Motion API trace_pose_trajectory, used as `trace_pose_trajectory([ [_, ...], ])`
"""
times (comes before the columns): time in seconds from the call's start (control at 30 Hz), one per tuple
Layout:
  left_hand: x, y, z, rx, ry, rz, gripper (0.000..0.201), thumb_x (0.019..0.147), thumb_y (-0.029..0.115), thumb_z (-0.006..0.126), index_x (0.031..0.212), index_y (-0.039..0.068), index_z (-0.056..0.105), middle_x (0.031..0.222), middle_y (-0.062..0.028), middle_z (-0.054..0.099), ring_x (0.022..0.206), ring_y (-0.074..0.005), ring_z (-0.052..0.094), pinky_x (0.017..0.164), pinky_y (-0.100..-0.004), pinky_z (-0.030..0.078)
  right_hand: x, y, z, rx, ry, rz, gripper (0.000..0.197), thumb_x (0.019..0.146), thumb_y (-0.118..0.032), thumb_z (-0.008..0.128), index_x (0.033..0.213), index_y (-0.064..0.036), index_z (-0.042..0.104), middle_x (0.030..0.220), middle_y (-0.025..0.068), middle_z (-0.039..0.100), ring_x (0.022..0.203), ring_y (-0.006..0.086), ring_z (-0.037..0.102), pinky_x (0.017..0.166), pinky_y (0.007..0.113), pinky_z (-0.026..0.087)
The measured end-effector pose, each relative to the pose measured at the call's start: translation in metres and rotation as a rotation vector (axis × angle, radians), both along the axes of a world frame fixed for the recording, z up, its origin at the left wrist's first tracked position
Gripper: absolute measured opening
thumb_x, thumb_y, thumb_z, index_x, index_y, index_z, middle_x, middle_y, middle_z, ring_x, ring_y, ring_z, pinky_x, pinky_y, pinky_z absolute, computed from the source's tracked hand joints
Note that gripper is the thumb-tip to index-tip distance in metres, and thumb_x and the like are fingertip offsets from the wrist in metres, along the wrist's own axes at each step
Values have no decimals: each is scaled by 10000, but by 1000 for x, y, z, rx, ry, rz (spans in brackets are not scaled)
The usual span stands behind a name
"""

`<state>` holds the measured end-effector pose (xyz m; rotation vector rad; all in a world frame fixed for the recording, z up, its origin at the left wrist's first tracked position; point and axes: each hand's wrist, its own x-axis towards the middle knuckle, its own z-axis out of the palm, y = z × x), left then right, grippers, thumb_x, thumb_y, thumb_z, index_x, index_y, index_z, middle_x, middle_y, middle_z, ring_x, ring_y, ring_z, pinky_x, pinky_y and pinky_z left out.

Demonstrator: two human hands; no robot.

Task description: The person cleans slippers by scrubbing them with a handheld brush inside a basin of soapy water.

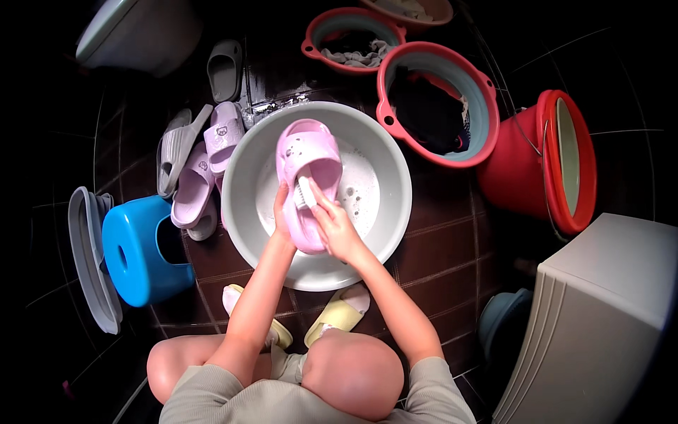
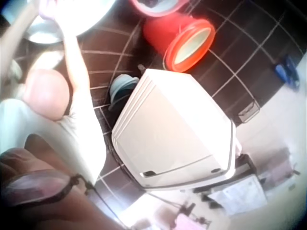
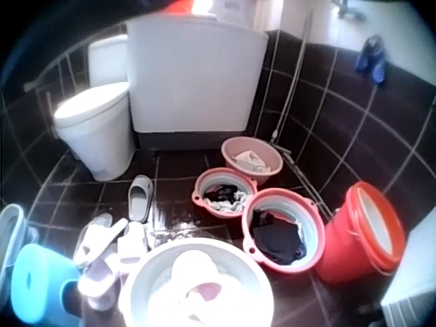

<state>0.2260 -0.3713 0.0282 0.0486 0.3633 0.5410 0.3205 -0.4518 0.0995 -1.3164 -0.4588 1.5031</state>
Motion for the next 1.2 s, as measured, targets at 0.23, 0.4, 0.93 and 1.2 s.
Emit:
trace_pose_trajectory([
  [0.23, -5, 2, -3, 33, 138, 29, 547, 875, 446, 481, 1220, 21, 484, 1041, -166, 616, 903, -296, 630, 803, -395, 525, 0, 0, 13, -44, 58, 19, 400, 988, -197, 385, 1387, -159, 377, 516, -66, 277, 361, 47, 242, 315, 203, 246],
  [0.4, 6, 6, -4, 27, 136, -23, 567, 832, 473, 521, 1182, 27, 503, 1053, -171, 599, 897, -308, 631, 848, -432, 511, 17, 8, 16, -67, 29, 52, 494, 986, -199, 390, 1458, -151, 252, 510, -58, 279, 362, 48, 235, 322, 203, 247],
  [0.93, -13, 19, 8, 93, 71, 102, 552, 791, 389, 547, 1143, -36, 524, 958, -218, 623, 820, -313, 641, 769, -404, 539, -19, -13, 32, -6, -172, 115, 486, 959, -124, 416, 1435, -116, 320, 810, 38, 611, 508, 88, 497, 477, 264, 415],
  [1.2, 11, 10, 9, 51, 64, 77, 524, 789, 349, 531, 1144, -36, 512, 967, -230, 622, 816, -331, 644, 781, -426, 539, 7, 12, 27, -28, -644, 171, 460, 953, -139, 420, 1408, -104, 359, 1398, 191, 404, 1305, 298, 376, 1031, 338, 328],
])
